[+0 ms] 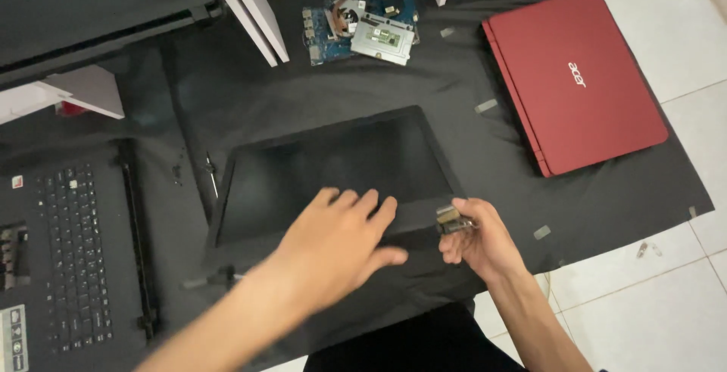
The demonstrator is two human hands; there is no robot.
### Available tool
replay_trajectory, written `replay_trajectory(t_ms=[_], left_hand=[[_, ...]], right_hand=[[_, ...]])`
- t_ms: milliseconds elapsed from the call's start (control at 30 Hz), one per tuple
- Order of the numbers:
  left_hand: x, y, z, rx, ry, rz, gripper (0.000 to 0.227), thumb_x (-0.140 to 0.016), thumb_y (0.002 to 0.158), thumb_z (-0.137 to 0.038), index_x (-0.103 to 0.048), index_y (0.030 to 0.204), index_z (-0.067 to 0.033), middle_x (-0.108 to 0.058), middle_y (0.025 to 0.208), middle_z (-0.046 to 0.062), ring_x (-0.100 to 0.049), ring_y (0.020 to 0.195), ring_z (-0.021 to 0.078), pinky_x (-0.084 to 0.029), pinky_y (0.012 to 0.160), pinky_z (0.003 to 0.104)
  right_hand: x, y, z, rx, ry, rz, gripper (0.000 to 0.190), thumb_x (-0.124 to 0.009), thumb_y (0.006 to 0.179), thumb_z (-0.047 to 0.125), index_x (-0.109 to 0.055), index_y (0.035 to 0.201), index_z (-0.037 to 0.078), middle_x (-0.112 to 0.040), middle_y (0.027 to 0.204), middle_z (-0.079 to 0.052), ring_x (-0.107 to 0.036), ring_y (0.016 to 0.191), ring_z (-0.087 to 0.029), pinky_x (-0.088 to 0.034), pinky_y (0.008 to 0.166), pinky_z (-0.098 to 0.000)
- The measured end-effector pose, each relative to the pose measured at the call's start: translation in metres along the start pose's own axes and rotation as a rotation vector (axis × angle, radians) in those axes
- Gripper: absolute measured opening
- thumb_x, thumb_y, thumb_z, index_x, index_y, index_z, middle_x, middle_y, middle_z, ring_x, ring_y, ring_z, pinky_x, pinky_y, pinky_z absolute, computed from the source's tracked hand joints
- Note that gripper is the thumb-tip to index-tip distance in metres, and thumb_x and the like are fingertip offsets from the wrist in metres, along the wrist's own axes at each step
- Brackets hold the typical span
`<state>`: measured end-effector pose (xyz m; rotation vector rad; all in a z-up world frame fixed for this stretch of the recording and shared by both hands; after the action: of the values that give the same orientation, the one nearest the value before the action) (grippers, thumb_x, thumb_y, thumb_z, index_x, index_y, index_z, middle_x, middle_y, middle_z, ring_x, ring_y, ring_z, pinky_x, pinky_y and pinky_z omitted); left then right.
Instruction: The person assembles a laptop by first handling the screen bezel and then placing the keyboard into the chassis. They connect a ribbon cable to the motherboard, install the hard drive, and finally place the motherboard into the chassis, connecting the fan cable.
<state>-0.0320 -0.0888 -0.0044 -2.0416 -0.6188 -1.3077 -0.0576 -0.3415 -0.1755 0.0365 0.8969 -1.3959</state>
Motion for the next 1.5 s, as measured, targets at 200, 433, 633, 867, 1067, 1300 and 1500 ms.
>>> replay_trajectory(t_ms=[200,433,633,867,1067,1300,1500], left_hand=[[-0.025,-0.015,0.003,-0.056,0.496,-0.535,0.046,-0.064,0.084,-0.021,-0.066,0.127,-0.0034,-0.071,0.122,0.012,-0.068,0.108,0.0253,-0.055,0.094,0.041],[-0.029,-0.015,0.015,-0.063,0.379,-0.73,0.037,-0.068,0.087,-0.012,-0.069,0.122,-0.0021,-0.073,0.12,0.01,-0.07,0.11,0.0236,-0.057,0.086,0.036],[-0.017,-0.015,0.013,-0.048,0.34,-0.765,0.035,-0.069,0.085,-0.009,-0.07,0.119,-0.0025,-0.074,0.117,0.008,-0.071,0.107,0.022,-0.056,0.087,0.035],[-0.022,-0.012,0.015,-0.007,0.315,-0.782,0.032,-0.07,0.086,-0.01,-0.071,0.117,-0.0034,-0.075,0.114,0.008,-0.072,0.105,0.0223,-0.056,0.085,0.035],[-0.02,-0.009,0.015,-0.011,0.309,-0.803,0.03,-0.071,0.087,-0.01,-0.071,0.116,-0.0039,-0.075,0.114,0.007,-0.072,0.105,0.0219,-0.056,0.085,0.034],[-0.018,-0.005,0.01,-0.019,0.221,-0.825,0.025,-0.073,0.095,-0.02,-0.071,0.115,-0.0042,-0.075,0.111,0.006,-0.071,0.104,0.0208,-0.055,0.086,0.035],[-0.022,0.004,0.003,-0.033,0.189,-0.92,0.03,-0.074,0.096,-0.022,-0.071,0.119,-0.0028,-0.074,0.114,0.006,-0.07,0.108,0.0199,-0.055,0.094,0.037]], right_hand=[[-0.023,0.006,0.015,-0.013,-0.039,0.067,0.052,-0.046,0.104,0.034,-0.069,0.077,-0.005,-0.07,0.059,-0.019,-0.064,0.042,-0.025,-0.05,0.037,-0.0281],[-0.045,-0.02,0.06,0.476,-0.781,-0.407,0.052,-0.063,0.107,0.032,-0.067,0.072,-0.007,-0.065,0.06,-0.023,-0.063,0.048,-0.029,-0.05,0.046,-0.0377],[-0.096,-0.029,0.09,1.129,-1.012,0.065,0.048,-0.086,0.068,0.015,-0.068,0.106,-0.006,-0.072,0.109,-0.02,-0.069,0.11,-0.03,-0.051,0.108,-0.0501],[-0.067,0.003,0.058,1.015,-0.721,0.198,0.026,-0.084,0.08,-0.001,-0.073,0.104,-0.002,-0.076,0.105,-0.015,-0.075,0.106,-0.027,-0.061,0.098,-0.0408],[-0.074,0.008,0.051,1.036,-0.581,0.196,0.021,-0.083,0.086,0.007,-0.072,0.103,-0.001,-0.074,0.103,-0.014,-0.072,0.1,-0.023,-0.062,0.09,-0.0366],[-0.07,0.011,0.04,1.131,-0.552,0.145,0.021,-0.082,0.093,0.014,-0.07,0.103,-0.001,-0.072,0.095,-0.011,-0.067,0.092,-0.017,-0.057,0.085,-0.0311],[-0.078,0.008,0.047,1.115,-0.511,0.118,0.023,-0.08,0.096,0.02,-0.07,0.102,0.0,-0.07,0.098,-0.009,-0.065,0.09,-0.017,-0.056,0.085,-0.034]])
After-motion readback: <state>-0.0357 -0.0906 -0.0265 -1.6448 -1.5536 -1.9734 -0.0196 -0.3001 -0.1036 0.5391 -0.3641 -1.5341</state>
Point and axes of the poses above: each hand's wrist, its own y-axis towards the middle knuckle, its own x-axis out of the back of the hand, z = x × y, the point moved 1 cm from there along y, towards the middle knuckle
